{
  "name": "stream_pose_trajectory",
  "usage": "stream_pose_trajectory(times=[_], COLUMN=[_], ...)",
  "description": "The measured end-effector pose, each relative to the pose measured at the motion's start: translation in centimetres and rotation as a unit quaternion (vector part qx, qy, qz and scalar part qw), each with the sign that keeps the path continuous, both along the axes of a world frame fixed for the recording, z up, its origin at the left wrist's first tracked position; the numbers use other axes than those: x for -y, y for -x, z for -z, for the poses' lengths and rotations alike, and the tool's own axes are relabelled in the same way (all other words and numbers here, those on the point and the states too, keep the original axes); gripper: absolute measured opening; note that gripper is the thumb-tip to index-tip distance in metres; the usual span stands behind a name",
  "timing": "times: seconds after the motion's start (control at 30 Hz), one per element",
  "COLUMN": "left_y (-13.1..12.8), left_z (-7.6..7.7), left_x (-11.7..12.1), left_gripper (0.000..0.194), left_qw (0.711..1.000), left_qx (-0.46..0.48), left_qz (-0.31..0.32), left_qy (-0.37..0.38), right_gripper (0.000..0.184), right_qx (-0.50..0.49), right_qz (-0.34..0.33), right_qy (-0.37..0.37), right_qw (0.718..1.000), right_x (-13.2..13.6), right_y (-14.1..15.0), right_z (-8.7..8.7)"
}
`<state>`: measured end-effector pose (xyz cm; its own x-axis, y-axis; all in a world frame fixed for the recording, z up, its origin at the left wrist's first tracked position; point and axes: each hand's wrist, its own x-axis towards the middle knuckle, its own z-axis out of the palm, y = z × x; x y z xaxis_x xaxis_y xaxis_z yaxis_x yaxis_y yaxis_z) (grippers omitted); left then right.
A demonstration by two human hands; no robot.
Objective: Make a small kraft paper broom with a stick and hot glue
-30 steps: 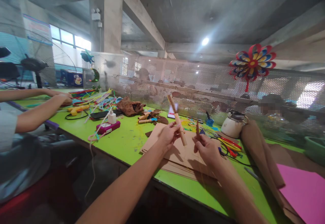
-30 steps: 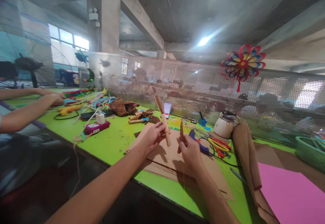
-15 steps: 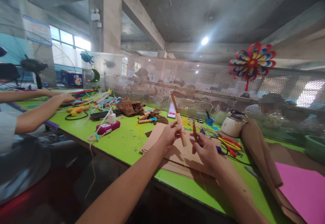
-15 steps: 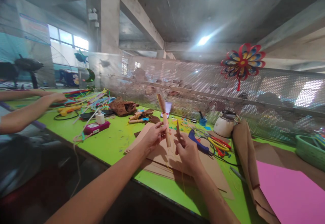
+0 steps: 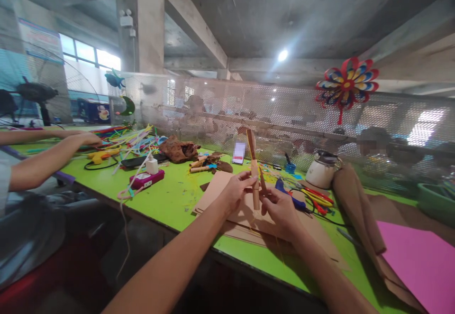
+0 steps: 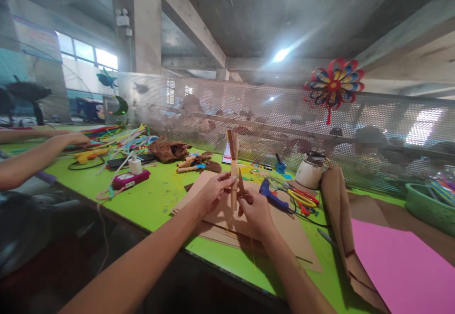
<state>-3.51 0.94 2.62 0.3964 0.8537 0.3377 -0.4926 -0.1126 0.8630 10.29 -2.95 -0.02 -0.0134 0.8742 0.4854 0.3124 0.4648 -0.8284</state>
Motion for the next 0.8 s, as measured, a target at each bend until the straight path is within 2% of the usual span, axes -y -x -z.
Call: stream_pose_trajectory(times=[0.1,0.23,0.37,0.5,0.63,0.7,0.8], left_y=[0.0,0.2,0.2,0.1,0.1,0.2,0.4], left_z=[0.0,-0.1,-0.2,0.0,0.5,0.7,0.9], left_x=[-0.1,-0.5,-0.6,-0.7,-1.4,-1.7,-2.1], left_gripper=[0.027,0.022,0.02,0.023,0.024,0.021,0.016], left_qw=[1.0,0.998,0.997,0.997,0.996,0.996,0.993], left_qx=[0.004,0.021,0.023,0.029,0.045,0.058,0.074], left_qz=[0.021,0.027,-0.002,-0.032,-0.034,-0.033,-0.032], left_qy=[0.002,0.049,0.072,0.068,0.062,0.066,0.086], right_gripper=[0.031,0.035,0.035,0.035,0.032,0.03,0.027], right_qx=[-0.008,-0.005,-0.046,-0.107,-0.06,-0.035,0.014], right_qz=[0.024,0.04,-0.023,-0.118,-0.213,-0.22,-0.167], right_qy=[-0.007,0.016,0.074,0.165,0.221,0.22,0.174], right_qw=[1.0,0.999,0.996,0.973,0.95,0.95,0.97], right_x=[0.0,0.3,0.6,1.1,1.6,1.8,1.9], right_y=[-0.3,-0.4,-0.6,-1.1,-1.7,-1.7,-0.9], right_z=[0.0,-0.5,-1.0,-1.4,-1.7,-1.7,-1.5])
